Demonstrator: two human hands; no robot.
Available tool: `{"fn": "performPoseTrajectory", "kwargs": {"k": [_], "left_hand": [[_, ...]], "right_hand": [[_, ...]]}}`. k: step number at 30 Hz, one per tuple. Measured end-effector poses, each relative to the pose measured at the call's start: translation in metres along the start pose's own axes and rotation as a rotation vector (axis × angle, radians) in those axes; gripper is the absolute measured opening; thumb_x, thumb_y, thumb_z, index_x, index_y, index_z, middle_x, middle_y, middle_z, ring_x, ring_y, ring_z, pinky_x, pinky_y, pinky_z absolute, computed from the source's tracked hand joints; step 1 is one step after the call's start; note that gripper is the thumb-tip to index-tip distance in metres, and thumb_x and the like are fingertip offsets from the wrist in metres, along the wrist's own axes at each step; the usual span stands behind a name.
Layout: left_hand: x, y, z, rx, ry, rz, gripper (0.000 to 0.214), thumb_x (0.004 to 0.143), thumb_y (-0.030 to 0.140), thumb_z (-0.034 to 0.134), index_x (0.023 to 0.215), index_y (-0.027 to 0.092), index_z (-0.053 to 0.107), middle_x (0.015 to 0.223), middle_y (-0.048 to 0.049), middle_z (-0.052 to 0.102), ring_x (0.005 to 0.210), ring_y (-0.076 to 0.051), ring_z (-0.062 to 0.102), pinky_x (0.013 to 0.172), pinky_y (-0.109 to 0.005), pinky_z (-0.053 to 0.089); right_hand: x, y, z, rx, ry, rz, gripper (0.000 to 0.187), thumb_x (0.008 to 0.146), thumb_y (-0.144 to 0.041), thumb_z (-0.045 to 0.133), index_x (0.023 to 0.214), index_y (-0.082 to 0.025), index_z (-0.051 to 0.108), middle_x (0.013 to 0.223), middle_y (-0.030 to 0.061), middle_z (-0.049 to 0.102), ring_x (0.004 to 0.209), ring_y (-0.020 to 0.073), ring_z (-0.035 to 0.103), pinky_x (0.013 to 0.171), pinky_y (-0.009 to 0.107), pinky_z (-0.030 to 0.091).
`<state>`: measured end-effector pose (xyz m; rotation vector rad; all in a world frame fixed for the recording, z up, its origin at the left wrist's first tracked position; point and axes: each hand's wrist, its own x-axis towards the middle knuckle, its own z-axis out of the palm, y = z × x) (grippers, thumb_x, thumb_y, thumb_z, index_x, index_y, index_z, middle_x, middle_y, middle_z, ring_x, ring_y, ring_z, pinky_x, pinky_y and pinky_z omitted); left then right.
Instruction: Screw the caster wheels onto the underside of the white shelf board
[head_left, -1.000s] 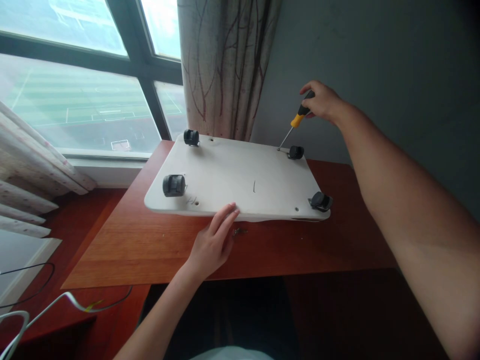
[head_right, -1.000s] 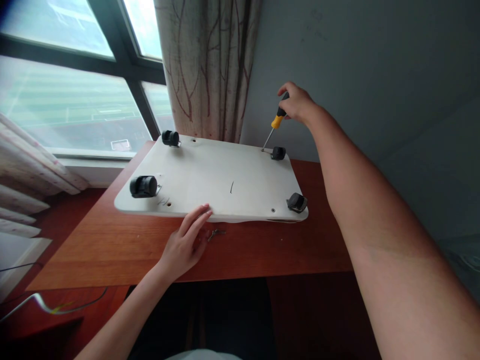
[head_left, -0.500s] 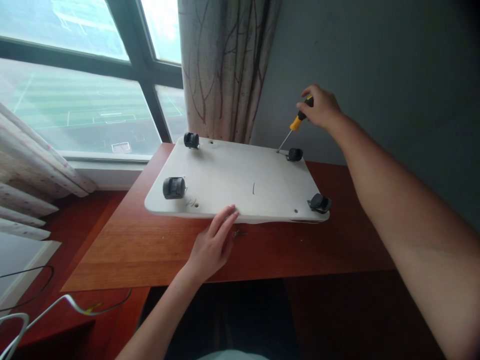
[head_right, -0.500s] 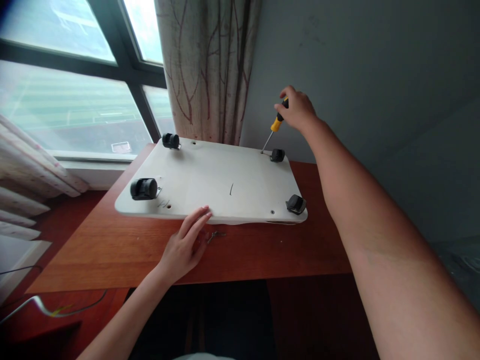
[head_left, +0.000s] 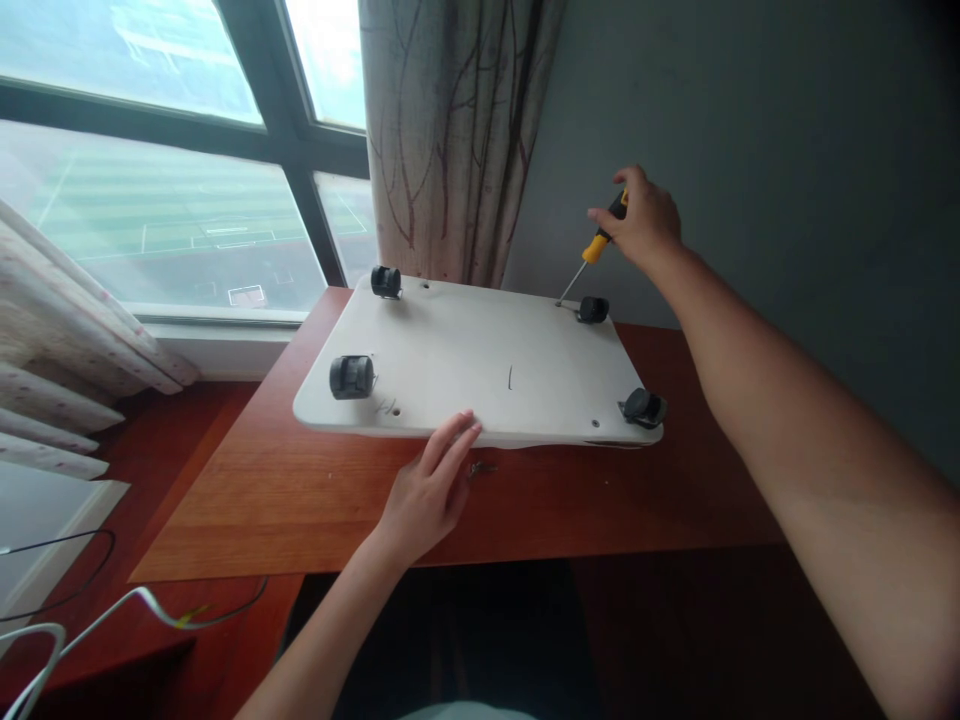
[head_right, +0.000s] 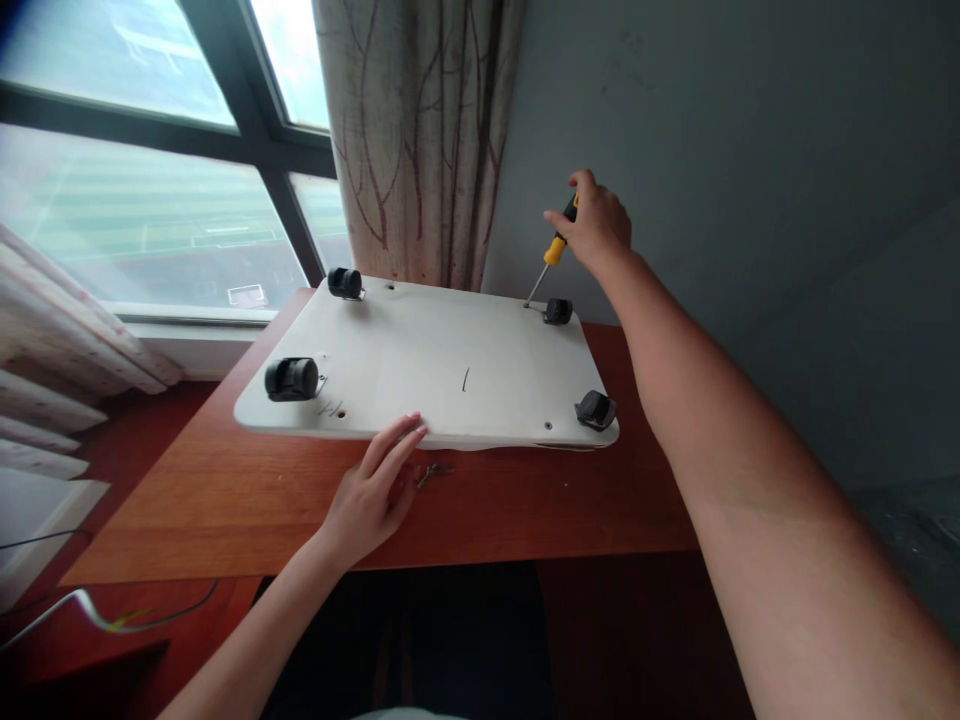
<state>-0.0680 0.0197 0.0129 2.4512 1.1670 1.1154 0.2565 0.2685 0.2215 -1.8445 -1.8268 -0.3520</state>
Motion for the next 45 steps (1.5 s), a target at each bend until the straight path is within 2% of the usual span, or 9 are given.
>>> {"fn": "performPoseTrajectory", "kwargs": {"k": [4,7,14,17,21,27,33,39,45], "left_hand": [[0.000,0.000,0.000,-0.001,-0.004,-0.002,0.071,0.092,0.005,0.047,0.157,0.027,0.030,0.157,-0.0128,0.041,0.137,-0.026,0.052,0.097,-0.036,0.059],[0.000,0.000,0.000,0.004,-0.003,-0.003,0.070,0.092,0.006,0.047,0.157,0.027,0.030,0.157,-0.0126,0.041,0.136,-0.026,0.053,0.097,-0.036,0.059],[0.000,0.000,-0.001,-0.009,-0.012,-0.001,0.070,0.092,0.005,0.046,0.156,0.026,0.031,0.158,-0.0125,0.040,0.137,-0.025,0.052,0.096,-0.035,0.060],[0.000,0.000,-0.001,-0.005,-0.015,0.000,0.070,0.092,0.005,0.046,0.157,0.026,0.031,0.158,-0.0130,0.040,0.137,-0.026,0.052,0.097,-0.036,0.060],[0.000,0.000,-0.001,0.004,-0.010,0.003,0.068,0.094,0.007,0.046,0.157,0.027,0.030,0.157,-0.0138,0.041,0.137,-0.027,0.052,0.095,-0.036,0.060],[0.001,0.000,-0.001,0.003,-0.024,-0.002,0.069,0.093,0.007,0.046,0.157,0.027,0.029,0.157,-0.0133,0.040,0.137,-0.027,0.052,0.095,-0.035,0.060],[0.001,0.001,-0.001,0.006,-0.009,-0.010,0.067,0.094,0.007,0.046,0.156,0.027,0.031,0.156,-0.0130,0.042,0.137,-0.025,0.053,0.098,-0.035,0.059],[0.000,0.000,-0.001,-0.004,-0.012,-0.002,0.069,0.093,0.006,0.046,0.157,0.027,0.030,0.157,-0.0133,0.041,0.137,-0.026,0.053,0.096,-0.036,0.060],[0.000,-0.001,-0.001,-0.003,-0.012,-0.001,0.069,0.093,0.007,0.046,0.157,0.027,0.029,0.158,-0.0130,0.040,0.137,-0.027,0.052,0.096,-0.036,0.060]], "right_hand": [[0.006,-0.002,0.001,0.092,-0.051,0.006,0.040,0.094,-0.024,0.057,0.133,-0.022,0.053,0.129,0.0128,0.063,0.114,0.0261,0.059,0.099,0.043,0.046],[0.009,-0.004,0.002,0.248,-0.148,0.001,0.053,0.087,-0.008,0.054,0.138,-0.023,0.049,0.133,0.0086,0.061,0.108,0.0190,0.061,0.090,0.034,0.051],[-0.001,-0.013,-0.005,-0.072,-0.002,0.069,0.046,0.083,-0.046,0.073,0.120,-0.022,0.060,0.119,0.0138,0.068,0.111,0.0328,0.061,0.097,0.049,0.046],[0.004,-0.014,-0.005,0.011,-0.069,0.086,0.038,0.089,-0.033,0.065,0.125,-0.022,0.057,0.121,0.0135,0.066,0.107,0.0291,0.062,0.093,0.045,0.049],[0.008,-0.012,-0.006,0.246,-0.204,0.099,0.047,0.085,-0.013,0.062,0.131,-0.021,0.053,0.131,0.0118,0.062,0.098,0.0210,0.063,0.083,0.036,0.054],[-0.002,-0.014,-0.012,-0.069,-0.033,0.126,0.048,0.084,-0.049,0.072,0.119,-0.019,0.060,0.117,0.0183,0.066,0.108,0.0343,0.059,0.097,0.053,0.045],[0.005,-0.011,-0.010,0.269,-0.220,0.191,0.053,0.083,-0.012,0.067,0.133,-0.017,0.052,0.134,0.0162,0.055,0.099,0.0227,0.064,0.079,0.037,0.055],[-0.002,-0.008,-0.008,-0.054,-0.037,0.125,0.048,0.083,-0.048,0.074,0.121,-0.021,0.060,0.117,0.0174,0.066,0.109,0.0346,0.060,0.095,0.053,0.046],[0.004,-0.007,-0.007,0.337,-0.252,0.063,0.052,0.088,-0.015,0.059,0.137,-0.026,0.047,0.133,0.0099,0.062,0.106,0.0212,0.061,0.084,0.036,0.054]]}}
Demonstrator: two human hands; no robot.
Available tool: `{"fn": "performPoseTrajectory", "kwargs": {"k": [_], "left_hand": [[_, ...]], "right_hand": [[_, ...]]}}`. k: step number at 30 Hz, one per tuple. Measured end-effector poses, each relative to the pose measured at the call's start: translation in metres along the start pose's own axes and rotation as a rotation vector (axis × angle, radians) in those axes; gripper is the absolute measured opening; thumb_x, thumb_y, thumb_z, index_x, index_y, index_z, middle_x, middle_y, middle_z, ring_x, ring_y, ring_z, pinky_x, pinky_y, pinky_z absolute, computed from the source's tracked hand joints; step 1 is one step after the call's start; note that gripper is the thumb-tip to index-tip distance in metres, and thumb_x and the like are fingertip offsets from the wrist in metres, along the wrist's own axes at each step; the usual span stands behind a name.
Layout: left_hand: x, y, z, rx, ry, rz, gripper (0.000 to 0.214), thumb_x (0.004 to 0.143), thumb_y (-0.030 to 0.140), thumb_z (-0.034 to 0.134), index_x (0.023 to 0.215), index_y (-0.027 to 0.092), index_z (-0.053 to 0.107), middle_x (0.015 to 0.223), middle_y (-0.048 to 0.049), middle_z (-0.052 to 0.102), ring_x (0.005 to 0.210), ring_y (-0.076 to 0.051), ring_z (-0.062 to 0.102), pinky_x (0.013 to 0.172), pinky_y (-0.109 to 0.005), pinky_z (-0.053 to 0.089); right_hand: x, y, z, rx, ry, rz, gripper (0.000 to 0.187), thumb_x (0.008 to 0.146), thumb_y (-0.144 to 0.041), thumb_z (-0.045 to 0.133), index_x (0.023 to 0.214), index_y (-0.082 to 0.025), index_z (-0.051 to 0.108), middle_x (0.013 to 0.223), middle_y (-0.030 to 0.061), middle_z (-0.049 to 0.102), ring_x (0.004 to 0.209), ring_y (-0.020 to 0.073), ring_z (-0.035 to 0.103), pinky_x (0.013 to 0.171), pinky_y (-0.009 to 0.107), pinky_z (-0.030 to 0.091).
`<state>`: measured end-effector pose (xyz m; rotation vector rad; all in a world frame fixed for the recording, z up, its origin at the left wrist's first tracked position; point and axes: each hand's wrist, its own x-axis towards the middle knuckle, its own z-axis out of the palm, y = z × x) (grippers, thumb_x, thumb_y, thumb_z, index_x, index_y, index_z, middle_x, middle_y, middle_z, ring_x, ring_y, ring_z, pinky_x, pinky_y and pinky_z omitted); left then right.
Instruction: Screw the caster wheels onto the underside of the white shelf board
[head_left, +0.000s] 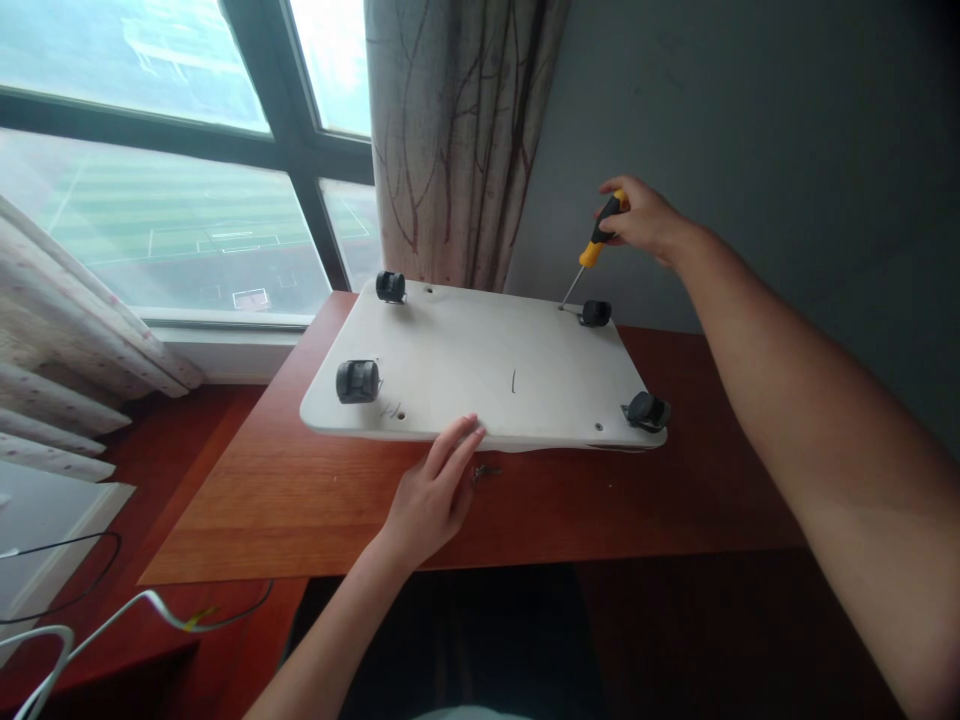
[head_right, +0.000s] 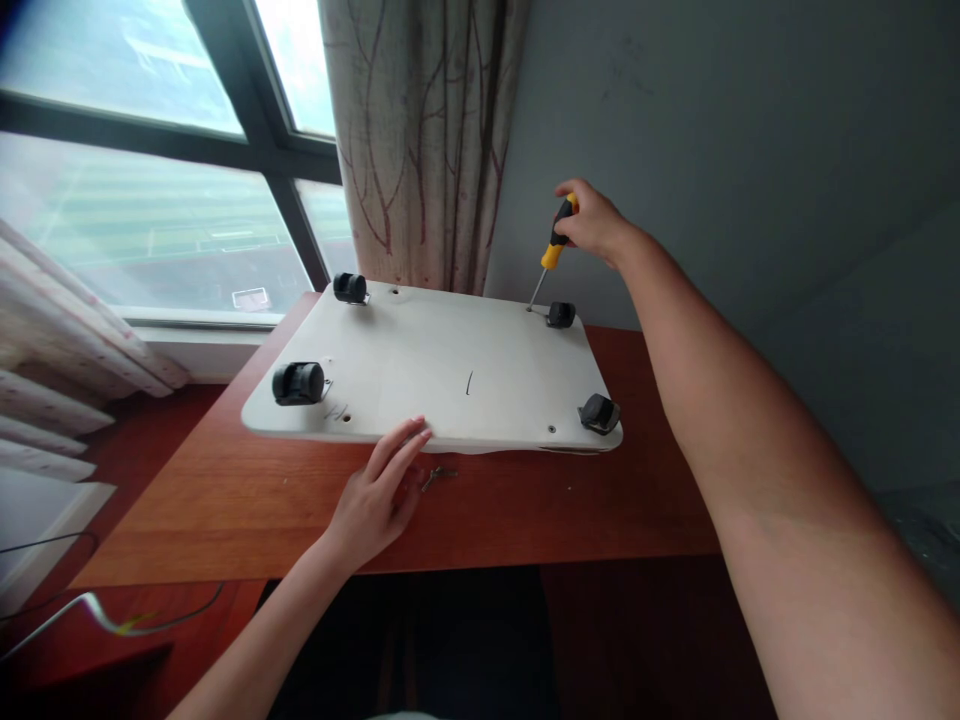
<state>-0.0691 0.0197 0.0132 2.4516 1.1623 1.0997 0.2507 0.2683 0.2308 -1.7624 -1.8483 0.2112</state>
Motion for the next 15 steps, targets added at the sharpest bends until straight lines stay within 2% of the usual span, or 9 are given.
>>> {"fn": "performPoseTrajectory", "kwargs": {"k": [1,3,6,8,12,15], "left_hand": [[0.000,0.000,0.000,0.001,-0.001,0.000,0.070,0.093,0.007,0.046,0.158,0.027,0.029,0.158,-0.0129,0.040,0.137,-0.027,0.052,0.096,-0.036,0.060],[0.000,0.000,0.000,0.003,-0.002,-0.001,0.070,0.093,0.007,0.046,0.158,0.027,0.028,0.158,-0.0127,0.040,0.137,-0.027,0.052,0.096,-0.036,0.060],[0.000,0.000,0.000,0.005,0.000,-0.001,0.069,0.093,0.007,0.046,0.157,0.027,0.029,0.158,-0.0128,0.040,0.137,-0.026,0.052,0.095,-0.035,0.060],[0.000,0.000,0.000,0.003,0.000,-0.001,0.068,0.094,0.007,0.046,0.157,0.027,0.030,0.158,-0.0129,0.040,0.137,-0.026,0.052,0.095,-0.035,0.060],[0.000,0.000,0.000,-0.001,-0.007,-0.008,0.068,0.093,0.006,0.046,0.156,0.026,0.031,0.158,-0.0126,0.040,0.137,-0.026,0.052,0.096,-0.035,0.060],[0.000,0.001,-0.001,-0.008,-0.003,-0.002,0.067,0.094,0.007,0.046,0.157,0.026,0.030,0.158,-0.0130,0.040,0.137,-0.026,0.052,0.097,-0.036,0.059]], "right_hand": [[0.000,-0.001,0.000,-0.012,0.000,-0.028,0.051,0.087,-0.016,0.062,0.136,-0.025,0.049,0.133,0.0101,0.062,0.107,0.0219,0.061,0.085,0.037,0.054],[-0.004,-0.003,-0.001,-0.148,0.078,-0.050,0.044,0.086,-0.029,0.069,0.127,-0.024,0.057,0.129,0.0126,0.064,0.113,0.0277,0.059,0.093,0.045,0.052],[-0.008,-0.007,0.001,-0.320,0.187,0.005,0.039,0.086,-0.046,0.069,0.119,-0.026,0.060,0.120,0.0134,0.066,0.119,0.0367,0.057,0.100,0.057,0.045],[-0.007,-0.009,0.003,-0.299,0.174,0.039,0.038,0.089,-0.043,0.065,0.124,-0.028,0.058,0.119,0.0116,0.066,0.118,0.0360,0.059,0.096,0.055,0.048],[-0.002,-0.012,0.002,-0.145,0.049,0.055,0.043,0.090,-0.026,0.061,0.132,-0.024,0.052,0.133,0.0121,0.061,0.109,0.0279,0.063,0.086,0.043,0.055],[-0.003,-0.011,0.001,-0.258,0.097,0.078,0.037,0.091,-0.035,0.064,0.124,-0.022,0.057,0.131,0.0164,0.061,0.117,0.0344,0.059,0.094,0.052,0.050]]}}
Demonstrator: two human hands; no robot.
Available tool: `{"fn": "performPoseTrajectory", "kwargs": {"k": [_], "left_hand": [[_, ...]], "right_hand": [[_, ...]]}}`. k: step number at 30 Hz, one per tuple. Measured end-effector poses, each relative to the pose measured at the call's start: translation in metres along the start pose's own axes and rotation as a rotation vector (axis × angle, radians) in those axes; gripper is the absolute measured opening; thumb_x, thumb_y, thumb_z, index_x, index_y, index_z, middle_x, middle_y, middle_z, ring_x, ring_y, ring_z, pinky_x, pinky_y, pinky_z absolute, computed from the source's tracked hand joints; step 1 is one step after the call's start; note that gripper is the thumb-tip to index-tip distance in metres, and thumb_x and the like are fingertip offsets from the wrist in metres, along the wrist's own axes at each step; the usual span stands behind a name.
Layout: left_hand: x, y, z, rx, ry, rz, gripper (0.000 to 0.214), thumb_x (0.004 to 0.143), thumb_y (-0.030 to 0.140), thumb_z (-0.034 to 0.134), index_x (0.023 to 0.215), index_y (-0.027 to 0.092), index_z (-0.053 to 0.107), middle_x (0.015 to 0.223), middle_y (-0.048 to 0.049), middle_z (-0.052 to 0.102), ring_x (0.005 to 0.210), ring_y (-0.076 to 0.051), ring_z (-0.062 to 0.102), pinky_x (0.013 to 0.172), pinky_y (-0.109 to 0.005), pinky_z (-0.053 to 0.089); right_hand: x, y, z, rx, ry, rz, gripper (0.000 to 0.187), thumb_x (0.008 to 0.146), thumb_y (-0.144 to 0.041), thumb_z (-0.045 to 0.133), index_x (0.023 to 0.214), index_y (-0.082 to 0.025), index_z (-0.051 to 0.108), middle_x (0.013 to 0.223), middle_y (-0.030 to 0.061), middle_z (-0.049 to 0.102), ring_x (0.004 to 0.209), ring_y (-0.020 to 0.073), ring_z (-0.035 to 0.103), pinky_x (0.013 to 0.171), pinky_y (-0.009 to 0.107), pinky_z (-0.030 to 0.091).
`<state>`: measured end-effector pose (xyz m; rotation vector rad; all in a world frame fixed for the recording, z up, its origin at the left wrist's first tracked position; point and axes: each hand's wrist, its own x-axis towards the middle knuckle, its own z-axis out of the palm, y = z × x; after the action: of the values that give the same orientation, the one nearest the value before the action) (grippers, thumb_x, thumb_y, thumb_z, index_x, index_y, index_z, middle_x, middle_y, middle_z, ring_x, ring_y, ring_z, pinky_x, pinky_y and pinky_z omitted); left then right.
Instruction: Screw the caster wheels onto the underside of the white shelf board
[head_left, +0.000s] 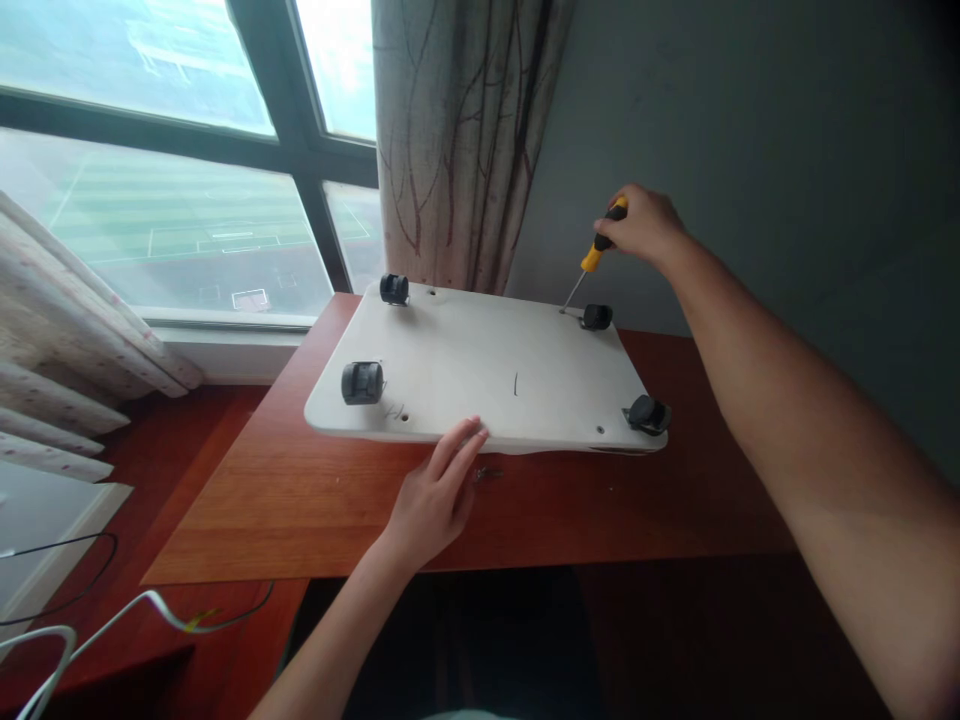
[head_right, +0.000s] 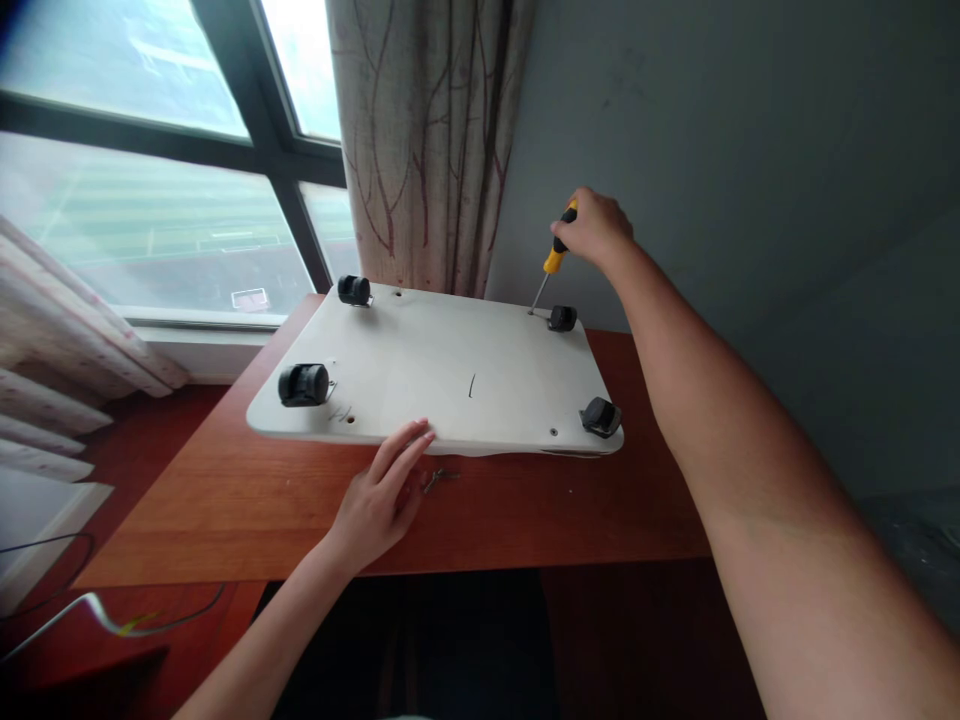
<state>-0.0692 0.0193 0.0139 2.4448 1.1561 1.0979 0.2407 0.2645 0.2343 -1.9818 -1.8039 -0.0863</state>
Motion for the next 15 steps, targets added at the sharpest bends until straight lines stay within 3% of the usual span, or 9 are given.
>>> {"fn": "performPoseTrajectory", "kwargs": {"k": [3,5,11,15], "left_hand": [[0.0004,0.0003,-0.0007,-0.007,0.004,0.006,0.067,0.095,0.007,0.044,0.157,0.027,0.029,0.158,-0.0133,0.040,0.137,-0.027,0.052,0.096,-0.036,0.059],[0.0004,0.0002,-0.0008,-0.010,0.004,0.010,0.067,0.095,0.007,0.044,0.157,0.027,0.029,0.158,-0.0134,0.040,0.138,-0.027,0.051,0.096,-0.036,0.060],[-0.0004,-0.0006,0.0003,-0.004,-0.003,-0.003,0.067,0.094,0.007,0.045,0.157,0.027,0.030,0.158,-0.0130,0.040,0.135,-0.026,0.054,0.090,-0.032,0.061],[0.0000,-0.0005,-0.0004,0.006,-0.002,0.005,0.068,0.094,0.007,0.045,0.157,0.026,0.029,0.157,-0.0138,0.041,0.134,-0.026,0.055,0.088,-0.031,0.062]], "right_hand": [[-0.0021,0.0040,0.0018,-0.120,0.109,0.013,0.041,0.087,-0.047,0.067,0.120,-0.024,0.059,0.121,0.0167,0.065,0.124,0.0412,0.055,0.099,0.062,0.043],[-0.0006,0.0067,0.0040,-0.097,0.116,0.006,0.042,0.088,-0.047,0.065,0.124,-0.026,0.057,0.121,0.0145,0.065,0.121,0.0393,0.057,0.099,0.061,0.044],[0.0047,0.0067,0.0023,0.160,-0.090,-0.083,0.040,0.094,-0.029,0.058,0.134,-0.030,0.053,0.127,0.0078,0.065,0.103,0.0257,0.064,0.086,0.044,0.055],[0.0030,0.0042,-0.0001,-0.010,0.042,-0.131,0.032,0.090,-0.041,0.065,0.118,-0.026,0.062,0.118,0.0117,0.067,0.112,0.0343,0.061,0.097,0.056,0.048]]}}
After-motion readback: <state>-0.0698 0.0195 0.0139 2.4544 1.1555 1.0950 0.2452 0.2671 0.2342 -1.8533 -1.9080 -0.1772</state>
